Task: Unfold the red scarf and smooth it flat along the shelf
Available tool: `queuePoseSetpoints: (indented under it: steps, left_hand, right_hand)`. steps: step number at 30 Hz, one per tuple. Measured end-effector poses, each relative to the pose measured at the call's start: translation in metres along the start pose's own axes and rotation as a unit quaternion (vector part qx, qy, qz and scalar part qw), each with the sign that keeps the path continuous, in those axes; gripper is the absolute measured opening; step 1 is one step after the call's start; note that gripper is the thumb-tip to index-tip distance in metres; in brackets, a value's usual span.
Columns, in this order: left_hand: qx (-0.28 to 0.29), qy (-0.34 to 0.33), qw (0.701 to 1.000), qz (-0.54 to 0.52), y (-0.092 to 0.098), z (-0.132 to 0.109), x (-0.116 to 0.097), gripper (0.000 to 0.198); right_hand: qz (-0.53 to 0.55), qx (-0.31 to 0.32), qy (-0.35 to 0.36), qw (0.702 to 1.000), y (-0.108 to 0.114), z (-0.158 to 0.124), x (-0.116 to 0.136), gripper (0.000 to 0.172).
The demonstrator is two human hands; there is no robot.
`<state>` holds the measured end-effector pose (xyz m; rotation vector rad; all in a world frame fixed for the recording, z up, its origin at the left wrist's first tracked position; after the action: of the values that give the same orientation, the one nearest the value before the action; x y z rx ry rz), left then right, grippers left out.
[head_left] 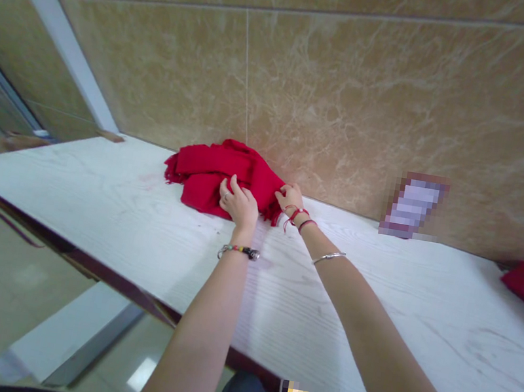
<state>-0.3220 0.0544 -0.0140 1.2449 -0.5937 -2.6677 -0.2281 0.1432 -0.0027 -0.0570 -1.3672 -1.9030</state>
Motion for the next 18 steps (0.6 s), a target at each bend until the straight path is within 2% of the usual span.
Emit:
queuePoseSetpoints:
  steps: [5, 10, 13, 15, 18]
  left_hand:
    - [-0.022, -0.003, 0.998, -0.055, -0.001, 0.0, 0.001, 0.046]
    - [-0.037, -0.03, 0.994, -0.094, -0.001, 0.0, 0.0, 0.049]
    - [-0.043, -0.061, 0.994, -0.074, -0.002, -0.001, -0.003, 0.049]
    - [-0.056, -0.092, 0.993, -0.054, -0.003, -0.002, -0.004, 0.049]
    - [-0.065, -0.133, 0.988, -0.04, -0.004, -0.003, -0.006, 0.05]
  right_hand:
    - [0.02, -0.015, -0.013, 1.0, 0.019, -0.009, -0.01, 0.032]
    - [0.044, -0.039, -0.035, 0.998, 0.045, -0.033, -0.039, 0.024]
    - [0.111, -0.057, -0.064, 0.99, 0.067, -0.061, -0.068, 0.021]
    - [0.15, -0.048, -0.065, 0.985, 0.085, -0.084, -0.094, 0.023]
    - [0.113, -0.066, -0.041, 0.991, 0.121, -0.123, -0.146, 0.034]
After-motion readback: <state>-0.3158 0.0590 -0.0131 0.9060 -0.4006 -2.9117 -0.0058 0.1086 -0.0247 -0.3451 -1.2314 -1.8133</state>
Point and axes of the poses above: each hand's wrist, its own z-axis towards the middle knuckle, its own y-axis out of the back of the hand, x = y × z, the point moved 1 cm from there along z, towards the middle knuckle, and after that the axes turned 6 degrees about -x, right-handed, at the moved point
